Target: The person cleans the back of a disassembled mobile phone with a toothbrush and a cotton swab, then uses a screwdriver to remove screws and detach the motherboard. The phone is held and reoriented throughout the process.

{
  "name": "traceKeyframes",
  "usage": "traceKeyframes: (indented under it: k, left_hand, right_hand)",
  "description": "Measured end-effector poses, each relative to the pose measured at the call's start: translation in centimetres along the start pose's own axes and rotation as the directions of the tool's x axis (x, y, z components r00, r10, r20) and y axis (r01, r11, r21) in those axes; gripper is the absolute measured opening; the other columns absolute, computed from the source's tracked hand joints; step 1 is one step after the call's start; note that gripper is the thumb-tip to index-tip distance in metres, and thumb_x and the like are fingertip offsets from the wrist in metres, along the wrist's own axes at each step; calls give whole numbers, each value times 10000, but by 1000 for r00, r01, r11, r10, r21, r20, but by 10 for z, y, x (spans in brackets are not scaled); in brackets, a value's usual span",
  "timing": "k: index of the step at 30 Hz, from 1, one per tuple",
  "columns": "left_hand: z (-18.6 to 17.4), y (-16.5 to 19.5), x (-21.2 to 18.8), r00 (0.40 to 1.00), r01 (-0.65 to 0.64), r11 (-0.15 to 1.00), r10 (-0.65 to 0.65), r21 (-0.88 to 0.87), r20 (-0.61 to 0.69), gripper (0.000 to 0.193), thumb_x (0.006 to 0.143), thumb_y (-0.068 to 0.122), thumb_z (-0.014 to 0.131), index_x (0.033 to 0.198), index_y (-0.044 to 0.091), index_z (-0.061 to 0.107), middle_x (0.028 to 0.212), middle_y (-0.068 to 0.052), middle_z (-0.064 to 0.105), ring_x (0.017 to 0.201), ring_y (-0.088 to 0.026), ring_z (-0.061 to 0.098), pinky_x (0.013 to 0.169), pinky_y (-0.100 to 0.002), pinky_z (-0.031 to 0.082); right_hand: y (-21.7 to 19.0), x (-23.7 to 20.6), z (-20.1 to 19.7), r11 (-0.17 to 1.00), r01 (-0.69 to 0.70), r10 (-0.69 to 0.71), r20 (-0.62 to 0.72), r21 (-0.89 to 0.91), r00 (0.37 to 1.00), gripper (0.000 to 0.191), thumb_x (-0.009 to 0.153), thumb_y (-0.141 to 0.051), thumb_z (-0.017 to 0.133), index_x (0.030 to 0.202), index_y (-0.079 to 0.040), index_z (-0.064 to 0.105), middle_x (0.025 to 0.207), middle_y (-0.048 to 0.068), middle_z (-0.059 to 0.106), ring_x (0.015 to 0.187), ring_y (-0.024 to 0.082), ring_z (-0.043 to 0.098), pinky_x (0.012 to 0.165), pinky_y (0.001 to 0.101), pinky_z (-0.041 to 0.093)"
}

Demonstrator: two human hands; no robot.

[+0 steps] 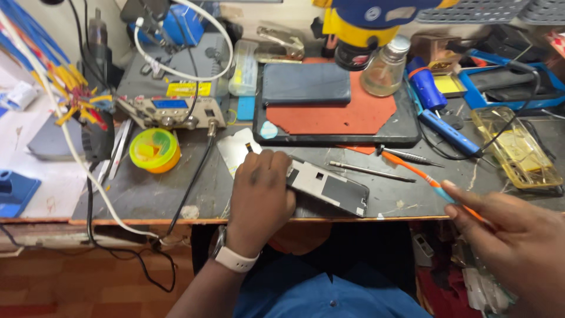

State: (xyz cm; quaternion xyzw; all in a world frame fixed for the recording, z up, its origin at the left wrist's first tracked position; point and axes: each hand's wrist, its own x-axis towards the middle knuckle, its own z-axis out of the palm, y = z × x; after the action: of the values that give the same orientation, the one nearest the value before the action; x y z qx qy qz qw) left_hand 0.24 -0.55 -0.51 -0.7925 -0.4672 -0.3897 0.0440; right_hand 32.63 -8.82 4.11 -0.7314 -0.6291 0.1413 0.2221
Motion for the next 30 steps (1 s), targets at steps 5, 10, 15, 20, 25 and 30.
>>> traceKeyframes:
  k: [5,10,15,20,25,30]
  left_hand:
    - [-1,1,-2,993,103,986,-110,-129,-48,404,662,36,689,1063,47,643,1011,-99,611,972,-341,582,906,-455,483]
    - [-5,1,-10,950,148,954,-211,-261,-232,362,690,-12,767,1024,61,648,1022,-121,579,965,-300,605,851,-404,518]
    - [-14,3,-4,989,38,901,-94,-432,-110,321,668,-67,702,913,53,532,1241,-186,584,1135,-335,644,903,-373,568]
    - [-22,-3,3,996,94,858,-84,-505,44,341,696,-41,744,882,47,472,1229,-120,651,1076,-318,690,860,-382,578]
    - [-12,-3,-5,982,183,878,-144,-442,121,381,659,1,796,865,35,477,1136,-155,595,977,-345,660,799,-398,556]
    - [-7,-6,-8,991,87,937,-47,-337,125,552,623,-50,712,1143,-17,527,1065,-172,557,1003,-412,592,843,-433,523]
  right_hand:
    - [-1,0,30,990,140,-139,132,-2,982,404,808,-252,814,1207,-302,771,640,59,624,580,154,582,571,319,489]
    - [-22,-6,37,979,186,-171,-167,82,971,357,833,-165,769,1189,-149,764,620,90,558,532,207,531,542,362,450]
    - [-46,-11,56,900,391,-366,-157,192,917,362,823,-131,738,1184,-125,760,656,67,599,531,179,606,530,336,488]
    - [-57,-12,72,958,264,-244,-160,112,956,310,846,-141,732,1152,-173,776,648,87,608,499,215,602,515,376,496]
    - [-40,-21,109,848,511,-477,-221,138,851,396,863,-155,700,1258,-141,719,685,78,596,545,237,606,523,380,514]
    - [-24,-2,143,797,560,-577,-15,-224,816,418,859,-153,709,1276,-178,727,672,86,582,518,254,607,453,406,507]
